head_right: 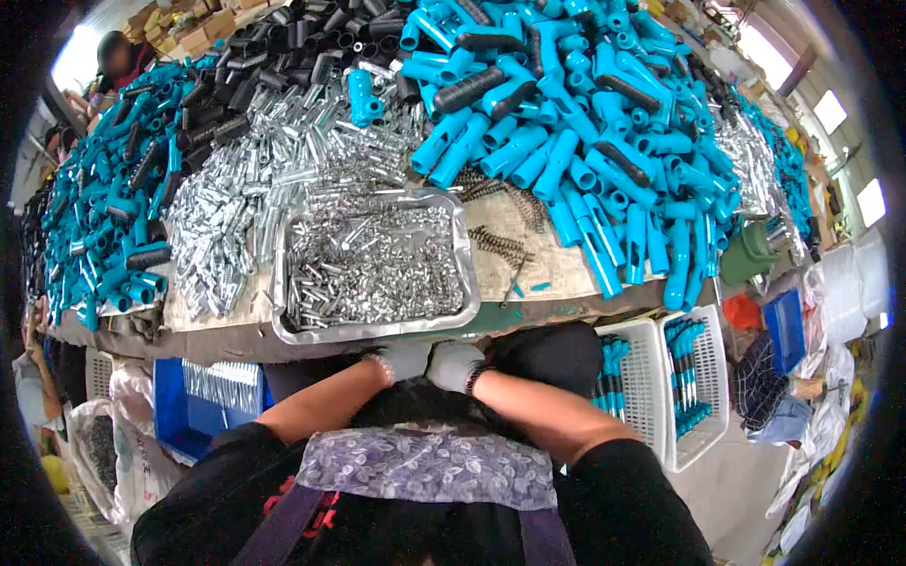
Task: The recorder is assembling metal shafts into teal plastic handles to create finished tools at a factory workbench.
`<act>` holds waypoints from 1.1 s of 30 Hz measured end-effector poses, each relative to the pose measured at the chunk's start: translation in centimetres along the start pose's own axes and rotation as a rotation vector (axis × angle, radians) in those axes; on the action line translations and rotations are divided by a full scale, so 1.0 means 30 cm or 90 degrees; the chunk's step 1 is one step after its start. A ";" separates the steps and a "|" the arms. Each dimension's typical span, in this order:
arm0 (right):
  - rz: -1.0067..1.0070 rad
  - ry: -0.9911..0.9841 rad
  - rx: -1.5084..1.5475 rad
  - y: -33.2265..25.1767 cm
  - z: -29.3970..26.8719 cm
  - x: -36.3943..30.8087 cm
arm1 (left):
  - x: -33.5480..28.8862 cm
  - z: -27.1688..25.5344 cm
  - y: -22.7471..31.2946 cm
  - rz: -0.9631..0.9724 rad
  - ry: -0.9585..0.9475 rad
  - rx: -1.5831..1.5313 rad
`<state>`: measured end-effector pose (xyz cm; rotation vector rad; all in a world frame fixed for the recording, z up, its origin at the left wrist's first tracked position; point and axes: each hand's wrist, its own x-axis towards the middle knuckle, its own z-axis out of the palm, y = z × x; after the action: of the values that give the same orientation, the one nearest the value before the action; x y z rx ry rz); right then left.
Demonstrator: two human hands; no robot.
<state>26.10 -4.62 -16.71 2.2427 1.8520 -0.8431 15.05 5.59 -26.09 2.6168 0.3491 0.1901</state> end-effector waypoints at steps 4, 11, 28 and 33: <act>-0.110 -0.022 -0.080 0.017 0.007 0.032 | 0.070 0.442 -0.299 0.172 -0.118 -0.206; 0.104 0.146 0.322 -0.060 -0.357 -0.670 | -0.123 -0.379 0.067 0.134 -0.137 -0.213; 0.690 0.712 0.911 0.339 0.603 -1.490 | -0.044 -0.674 0.702 0.079 -0.200 -0.486; 0.770 0.608 0.908 0.507 0.810 -1.376 | -0.204 -0.681 0.532 -0.185 -0.186 -0.432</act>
<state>27.87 -54.65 -21.17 3.9921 -1.0145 -0.8730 8.56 -0.43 -0.97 1.8657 0.4596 -0.1523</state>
